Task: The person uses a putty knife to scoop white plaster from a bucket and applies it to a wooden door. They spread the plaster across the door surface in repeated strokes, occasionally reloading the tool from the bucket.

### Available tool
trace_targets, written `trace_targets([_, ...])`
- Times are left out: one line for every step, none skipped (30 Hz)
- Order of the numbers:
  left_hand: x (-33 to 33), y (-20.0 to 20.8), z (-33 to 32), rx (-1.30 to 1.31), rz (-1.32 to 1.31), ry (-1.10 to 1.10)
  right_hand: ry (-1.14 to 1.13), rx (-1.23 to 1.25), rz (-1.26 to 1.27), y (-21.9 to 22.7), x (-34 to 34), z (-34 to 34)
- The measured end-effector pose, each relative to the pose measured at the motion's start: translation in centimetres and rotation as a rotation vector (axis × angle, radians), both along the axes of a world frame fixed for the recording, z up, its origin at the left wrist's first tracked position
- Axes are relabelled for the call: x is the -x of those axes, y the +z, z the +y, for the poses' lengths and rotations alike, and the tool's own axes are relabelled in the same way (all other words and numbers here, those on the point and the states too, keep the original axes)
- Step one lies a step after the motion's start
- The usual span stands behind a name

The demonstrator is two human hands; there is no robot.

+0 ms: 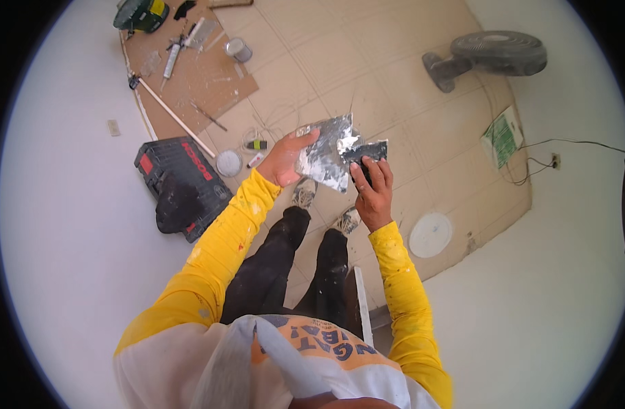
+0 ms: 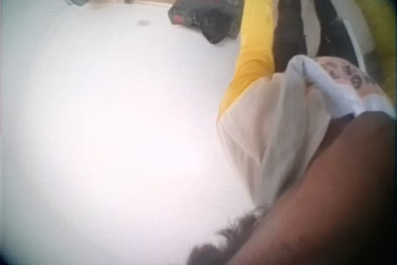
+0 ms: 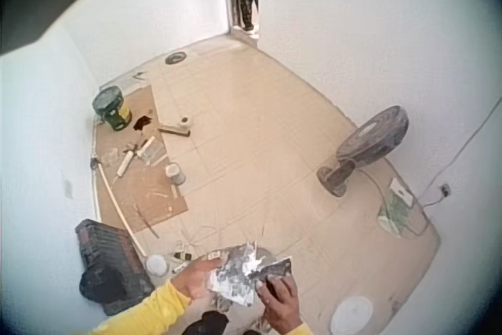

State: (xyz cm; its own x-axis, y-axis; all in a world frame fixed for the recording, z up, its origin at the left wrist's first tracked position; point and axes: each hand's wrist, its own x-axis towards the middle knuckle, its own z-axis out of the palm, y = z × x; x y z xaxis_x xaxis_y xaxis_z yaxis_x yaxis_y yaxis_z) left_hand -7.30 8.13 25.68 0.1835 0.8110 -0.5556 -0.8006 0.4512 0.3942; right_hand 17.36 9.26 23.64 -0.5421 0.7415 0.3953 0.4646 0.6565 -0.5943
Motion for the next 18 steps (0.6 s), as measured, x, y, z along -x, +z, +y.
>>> trace_targets([0.4, 2.1, -0.3, -0.029, -0.029, -0.007, -0.025, -0.037, -0.017, 1.6, -0.1, 0.5])
trace_targets([0.8, 4.1, -0.9, -0.061, -0.057, -0.017, -0.019, -0.077, -0.014, 2.8, -0.6, 0.5])
trace_targets([1.0, 7.1, -1.1, -0.102, -0.085, -0.028, 0.017, -0.099, -0.046, 5.3, -1.1, 0.2])
trace_targets([0.4, 9.6, -0.6, -0.157, -0.119, -0.039, 0.057, -0.140, -0.078, 7.2, -2.2, 0.6])
trace_targets([0.6, 11.9, -0.8, -0.209, -0.148, -0.065, 0.045, -0.128, -0.013, 9.1, -1.8, -0.2])
trace_targets([0.7, 14.1, -1.1, -0.232, -0.172, -0.087, 0.051, -0.098, 0.072, 11.2, -1.3, -0.8])
trace_targets([0.7, 16.2, -1.2, -0.258, -0.193, -0.104, 0.015, -0.016, 0.210, 13.7, -0.8, -1.3])
trace_targets([0.9, 17.8, -1.0, -0.280, -0.218, -0.124, -0.077, 0.143, 0.373, 15.6, 0.2, -2.4])
trace_targets([1.1, 19.1, -0.8, -0.300, -0.220, -0.135, -0.161, 0.362, 0.590, 17.3, 1.2, -2.6])
trace_targets([1.2, 20.8, -1.0, -0.305, -0.225, -0.147, -0.240, 0.600, 0.805, 19.3, 2.3, -3.3])
trace_targets([1.5, 22.6, -1.1, -0.300, -0.231, -0.157, -0.314, 0.853, 1.014, 21.5, 3.1, -3.6])
trace_targets([1.2, 25.2, -1.3, -0.410, -0.053, -0.080, -0.315, 0.541, 0.794, 25.3, 4.2, -4.0])
trace_targets([2.2, 26.0, -1.0, -0.390, -0.019, -0.154, -0.271, 0.010, 0.464, 27.6, 3.6, -3.8])
trace_targets([2.9, 25.9, -0.9, -0.349, 0.004, -0.233, -0.206, -0.477, 0.095, 29.0, 2.6, -4.5])
trace_targets([2.8, 28.6, -1.3, -0.360, -0.107, -0.230, -0.307, -0.503, -0.001, 32.3, 3.1, -5.8])
trace_targets([3.1, 32.0, -0.9, -0.399, -0.202, -0.220, -0.185, -0.120, 0.314, 32.5, 3.5, -4.9])
trace_targets([3.4, 32.8, -0.8, -0.443, -0.201, -0.198, -0.177, 0.117, 0.595, 34.2, 4.2, -5.4])
trace_targets([3.0, 33.5, -0.2, -0.488, -0.194, -0.165, -0.147, 0.364, 0.871, 36.6, 4.7, -5.5])
